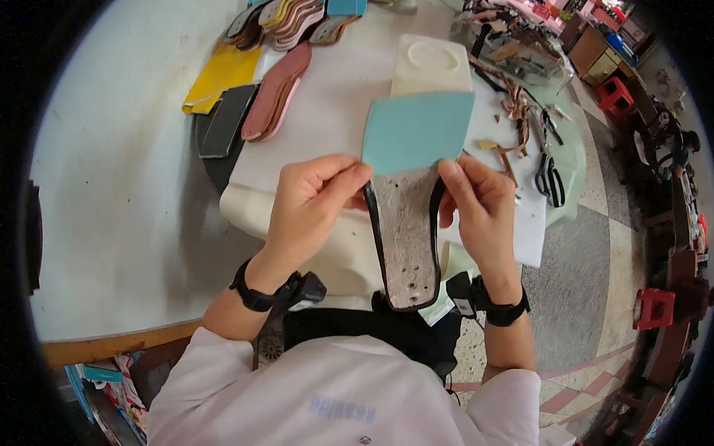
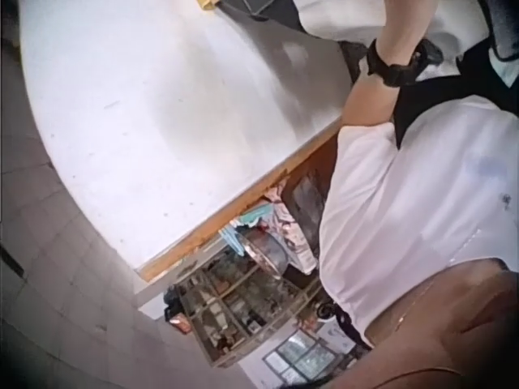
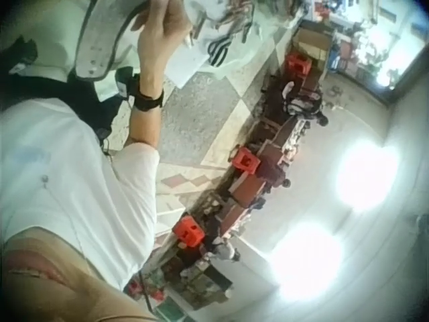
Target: Applying black lining or tape to shoe insoles and organizing components.
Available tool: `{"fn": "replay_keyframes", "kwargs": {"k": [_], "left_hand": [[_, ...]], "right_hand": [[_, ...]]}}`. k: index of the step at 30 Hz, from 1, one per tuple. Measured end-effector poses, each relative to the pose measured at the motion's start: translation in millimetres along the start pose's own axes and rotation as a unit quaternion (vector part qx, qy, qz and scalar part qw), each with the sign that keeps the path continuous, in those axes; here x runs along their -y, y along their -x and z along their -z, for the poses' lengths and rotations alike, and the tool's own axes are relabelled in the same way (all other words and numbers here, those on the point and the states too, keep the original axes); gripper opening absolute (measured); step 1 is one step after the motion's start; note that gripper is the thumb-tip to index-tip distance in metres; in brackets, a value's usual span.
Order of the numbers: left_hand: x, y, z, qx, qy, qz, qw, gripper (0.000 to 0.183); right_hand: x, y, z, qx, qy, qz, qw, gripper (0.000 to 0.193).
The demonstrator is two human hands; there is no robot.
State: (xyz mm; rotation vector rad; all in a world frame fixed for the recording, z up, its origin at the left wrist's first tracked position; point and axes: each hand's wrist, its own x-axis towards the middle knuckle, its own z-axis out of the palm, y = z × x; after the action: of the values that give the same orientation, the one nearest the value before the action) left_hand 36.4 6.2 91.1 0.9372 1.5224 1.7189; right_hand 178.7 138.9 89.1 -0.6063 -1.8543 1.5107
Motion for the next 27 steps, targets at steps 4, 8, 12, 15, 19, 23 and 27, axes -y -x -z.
{"fn": "replay_keyframes", "kwargs": {"k": [4, 8, 12, 15, 19, 23, 27], "left_hand": [[13, -5, 2, -0.062, -0.199, -0.124, 0.97, 0.017], [22, -21, 1, -0.102, -0.153, -0.24, 0.953, 0.023], [21, -25, 9, -0.058, -0.071, -0.125, 0.988, 0.02], [21, -26, 18, -0.023, 0.001, -0.053, 0.998, 0.019], [22, -30, 20, -0.04, -0.018, -0.048, 0.998, 0.018], [20, -20, 21, -0.033, 0.051, 0.011, 0.998, 0.025], [24, 3, 22, 0.014, 0.155, 0.084, 0.984, 0.024]], "right_hand": [[1, -4, -3, 0.004, 0.066, 0.021, 0.998, 0.029], [1, -12, -12, -0.01, 0.024, 0.015, 1.0, 0.028], [3, -11, -22, -0.034, 0.005, 0.036, 0.999, 0.027], [-1, -12, -31, -0.044, 0.009, 0.037, 0.998, 0.027], [-8, -18, -39, -0.059, -0.034, 0.049, 0.996, 0.026], [-10, -23, -40, -0.084, -0.067, 0.052, 0.993, 0.025], [-15, -30, -42, -0.127, -0.059, 0.068, 0.988, 0.025]]}}
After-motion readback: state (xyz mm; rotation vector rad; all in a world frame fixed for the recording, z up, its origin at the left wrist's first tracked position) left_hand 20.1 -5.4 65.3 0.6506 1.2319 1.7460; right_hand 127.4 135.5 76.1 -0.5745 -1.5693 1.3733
